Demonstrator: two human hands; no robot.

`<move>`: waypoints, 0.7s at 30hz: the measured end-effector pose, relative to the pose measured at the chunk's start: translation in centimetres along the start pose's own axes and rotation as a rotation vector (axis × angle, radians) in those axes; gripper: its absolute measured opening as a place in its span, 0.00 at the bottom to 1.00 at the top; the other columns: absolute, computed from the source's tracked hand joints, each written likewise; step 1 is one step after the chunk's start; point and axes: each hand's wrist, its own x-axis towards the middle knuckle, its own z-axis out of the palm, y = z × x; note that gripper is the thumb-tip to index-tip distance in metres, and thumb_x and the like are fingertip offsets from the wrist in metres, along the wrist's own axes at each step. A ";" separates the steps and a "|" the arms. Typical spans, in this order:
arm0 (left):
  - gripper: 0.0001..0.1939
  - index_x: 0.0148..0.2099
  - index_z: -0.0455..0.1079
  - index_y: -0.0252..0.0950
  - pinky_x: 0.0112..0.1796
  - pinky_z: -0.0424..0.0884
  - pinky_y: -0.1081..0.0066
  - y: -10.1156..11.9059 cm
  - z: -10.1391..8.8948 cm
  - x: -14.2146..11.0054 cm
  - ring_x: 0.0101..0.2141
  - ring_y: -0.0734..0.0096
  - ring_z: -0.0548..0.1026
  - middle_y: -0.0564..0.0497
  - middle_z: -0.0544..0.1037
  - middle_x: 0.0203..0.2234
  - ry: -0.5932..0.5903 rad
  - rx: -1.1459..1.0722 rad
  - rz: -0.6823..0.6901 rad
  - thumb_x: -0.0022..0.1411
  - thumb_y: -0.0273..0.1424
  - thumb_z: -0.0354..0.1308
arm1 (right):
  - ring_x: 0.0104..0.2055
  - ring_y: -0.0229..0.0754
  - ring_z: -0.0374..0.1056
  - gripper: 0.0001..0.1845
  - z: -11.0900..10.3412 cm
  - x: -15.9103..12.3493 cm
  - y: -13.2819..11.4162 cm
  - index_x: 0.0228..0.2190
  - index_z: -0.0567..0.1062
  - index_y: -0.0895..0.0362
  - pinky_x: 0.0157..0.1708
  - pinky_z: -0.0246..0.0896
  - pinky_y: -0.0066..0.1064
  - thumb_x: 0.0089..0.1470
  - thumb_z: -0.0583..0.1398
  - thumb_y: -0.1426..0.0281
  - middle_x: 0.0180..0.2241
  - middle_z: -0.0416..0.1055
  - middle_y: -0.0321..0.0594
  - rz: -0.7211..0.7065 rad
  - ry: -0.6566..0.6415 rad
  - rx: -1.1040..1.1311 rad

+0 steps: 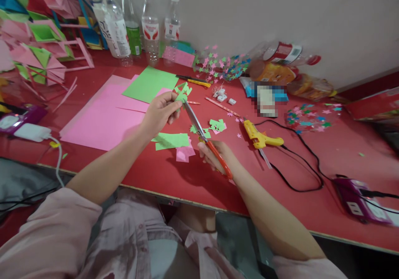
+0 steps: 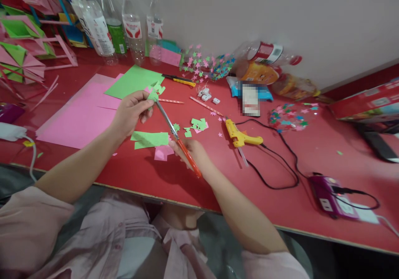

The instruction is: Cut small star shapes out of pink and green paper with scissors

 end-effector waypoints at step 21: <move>0.08 0.25 0.62 0.35 0.17 0.53 0.82 0.1 -0.2 0.1 0.15 0.87 0.58 0.59 0.66 0.14 -0.005 -0.163 -0.052 0.55 0.27 0.57 | 0.11 0.31 0.50 0.25 -0.1 -0.3 -0.1 0.19 0.64 0.55 0.11 0.49 0.25 0.55 0.56 0.49 0.10 0.53 0.29 -0.044 -0.010 0.034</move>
